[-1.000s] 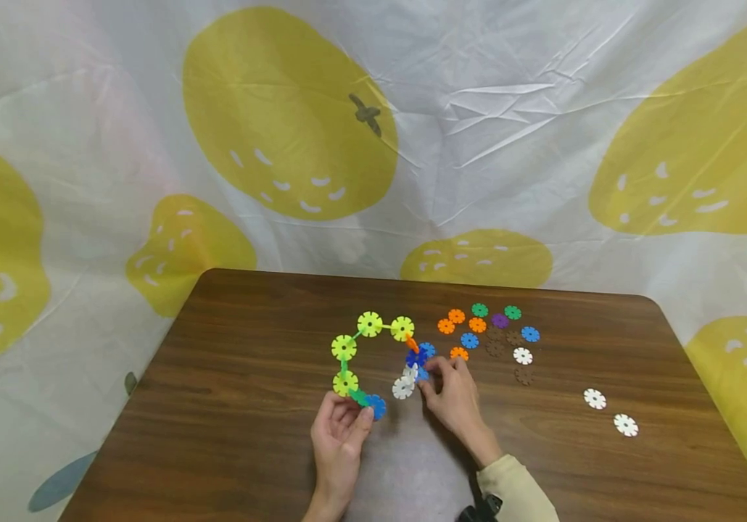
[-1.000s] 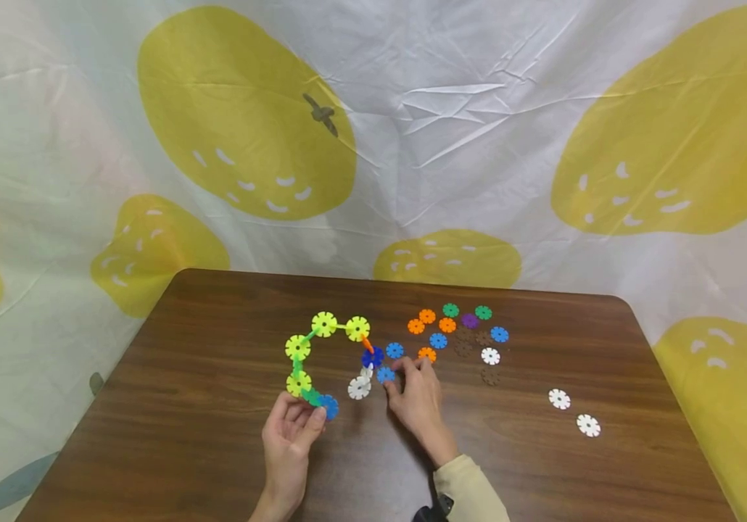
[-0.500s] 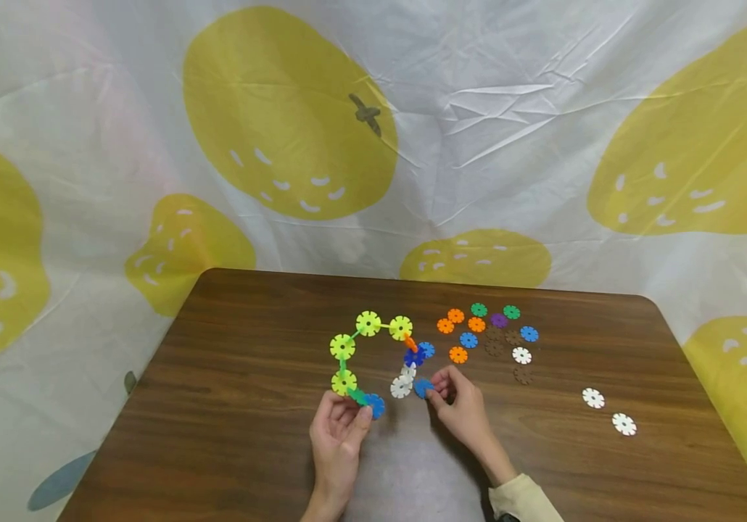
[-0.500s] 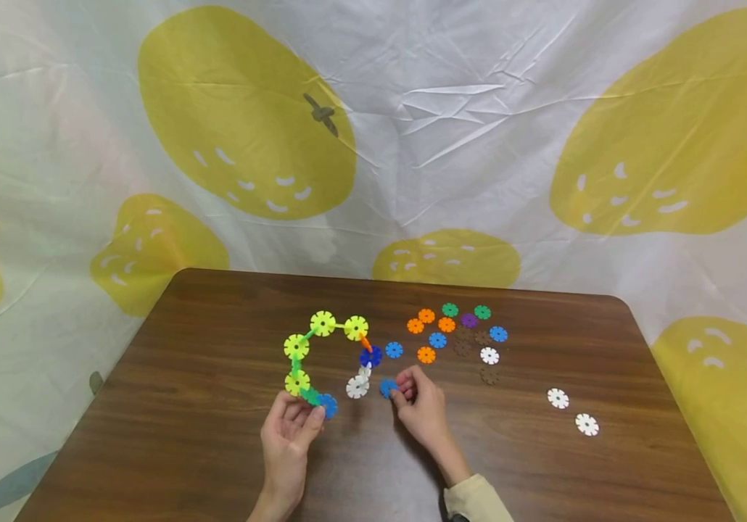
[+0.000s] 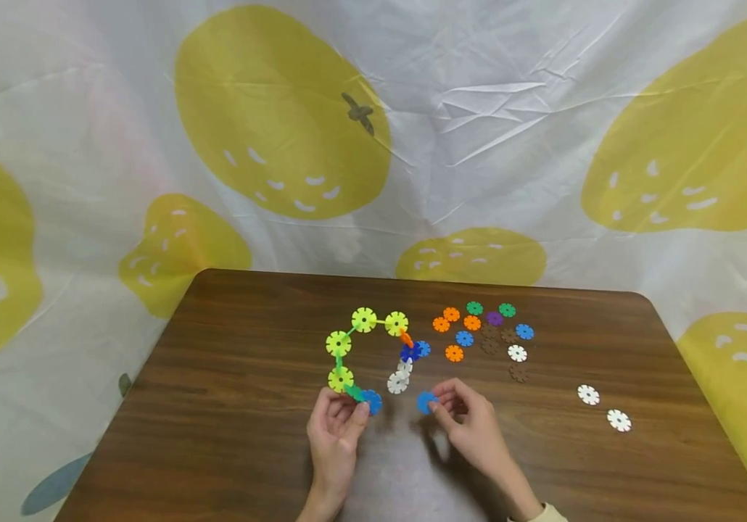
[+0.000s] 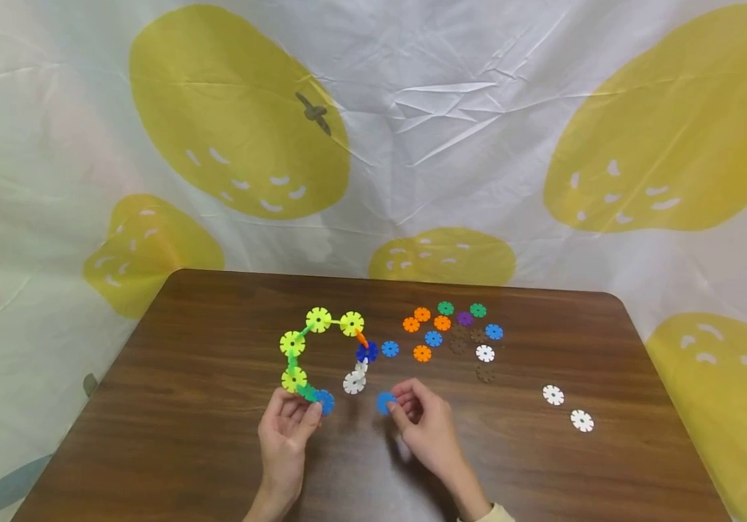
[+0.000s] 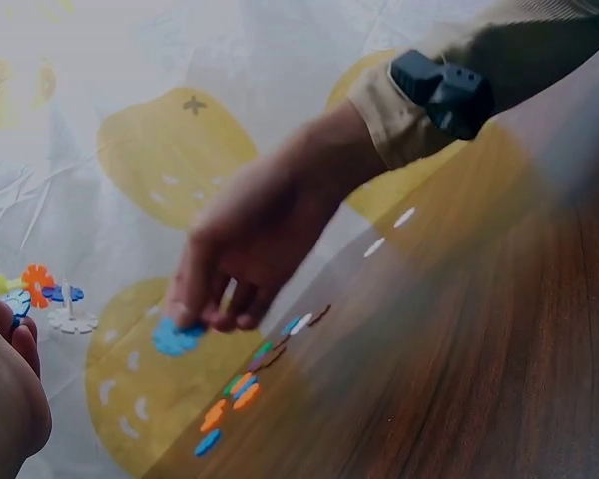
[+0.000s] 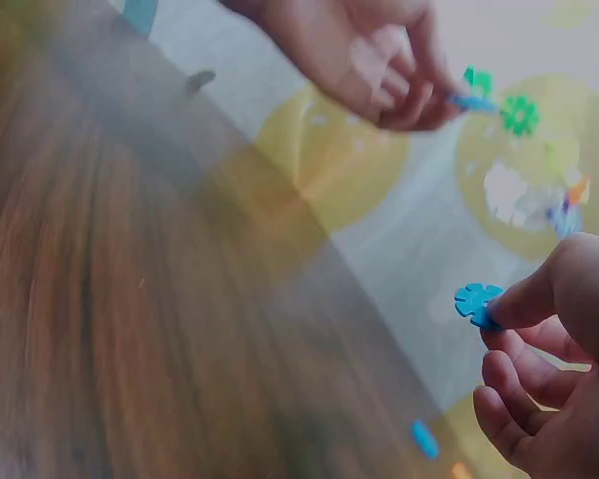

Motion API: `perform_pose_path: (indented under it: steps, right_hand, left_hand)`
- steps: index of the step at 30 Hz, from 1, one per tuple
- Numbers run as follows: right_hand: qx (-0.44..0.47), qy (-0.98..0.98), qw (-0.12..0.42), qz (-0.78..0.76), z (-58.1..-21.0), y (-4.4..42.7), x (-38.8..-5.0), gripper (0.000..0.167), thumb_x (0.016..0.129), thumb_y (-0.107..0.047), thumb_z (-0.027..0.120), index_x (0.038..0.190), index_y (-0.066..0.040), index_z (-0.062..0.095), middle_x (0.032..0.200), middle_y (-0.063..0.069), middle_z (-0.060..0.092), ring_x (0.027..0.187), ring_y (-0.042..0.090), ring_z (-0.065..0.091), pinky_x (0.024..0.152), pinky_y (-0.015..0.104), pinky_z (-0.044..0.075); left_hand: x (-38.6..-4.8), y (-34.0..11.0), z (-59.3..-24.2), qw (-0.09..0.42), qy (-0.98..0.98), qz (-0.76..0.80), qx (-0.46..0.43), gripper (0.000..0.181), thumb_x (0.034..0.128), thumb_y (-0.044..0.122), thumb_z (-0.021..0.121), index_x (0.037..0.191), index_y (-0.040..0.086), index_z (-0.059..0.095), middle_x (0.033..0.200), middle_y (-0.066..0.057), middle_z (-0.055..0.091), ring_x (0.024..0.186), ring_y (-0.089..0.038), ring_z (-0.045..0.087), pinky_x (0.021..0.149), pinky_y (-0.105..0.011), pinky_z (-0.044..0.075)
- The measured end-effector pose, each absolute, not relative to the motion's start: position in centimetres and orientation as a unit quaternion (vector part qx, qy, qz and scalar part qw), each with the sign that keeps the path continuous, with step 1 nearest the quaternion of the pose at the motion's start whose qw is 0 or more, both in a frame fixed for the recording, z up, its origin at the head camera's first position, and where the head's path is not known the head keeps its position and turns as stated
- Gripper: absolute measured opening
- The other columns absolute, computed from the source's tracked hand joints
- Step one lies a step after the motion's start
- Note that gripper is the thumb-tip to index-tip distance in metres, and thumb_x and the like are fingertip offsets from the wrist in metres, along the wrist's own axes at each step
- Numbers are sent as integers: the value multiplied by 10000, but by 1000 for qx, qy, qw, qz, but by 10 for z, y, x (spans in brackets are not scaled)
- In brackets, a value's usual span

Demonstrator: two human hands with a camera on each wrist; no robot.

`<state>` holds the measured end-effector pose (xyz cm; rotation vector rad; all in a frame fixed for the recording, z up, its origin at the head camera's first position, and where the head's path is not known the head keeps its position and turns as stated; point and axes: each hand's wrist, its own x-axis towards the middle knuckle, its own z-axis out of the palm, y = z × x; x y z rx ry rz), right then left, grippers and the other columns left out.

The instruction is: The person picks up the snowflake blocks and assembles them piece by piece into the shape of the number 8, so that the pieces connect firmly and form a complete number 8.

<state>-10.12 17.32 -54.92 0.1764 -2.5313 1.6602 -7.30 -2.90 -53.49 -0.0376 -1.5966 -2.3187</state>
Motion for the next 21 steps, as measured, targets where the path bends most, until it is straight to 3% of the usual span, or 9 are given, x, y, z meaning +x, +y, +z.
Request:
perform_pose_path:
  steps: [4,13,21]
  right_hand:
    - [96,-831,77,543,-534,168,-93,153,864,34,741,941,-83,680,810,-6,668,722,56,600,670,234,577]
    - [208,-813,200,506,-517,154,-83,253,816,70,781,946,-125,686,819,-57,681,699,54,603,639,216,562]
    - [219,-809,226,496,-515,147,-81,296,788,74,803,946,-153,698,820,-57,665,689,64,604,631,213,564]
  left_hand:
    - [-74,-29,-536,164,-557,-814,-20,237,877,-145,629,1037,-209,467,902,43,684,819,-74,665,679,-170,553]
    - [-74,-30,-535,162,-568,-807,-10,236,881,-125,643,1046,-187,486,897,48,679,808,-73,655,659,-165,537]
    - [-73,-31,-534,163,-565,-809,-13,239,879,-133,637,1046,-195,477,899,54,681,802,-67,653,654,-162,536]
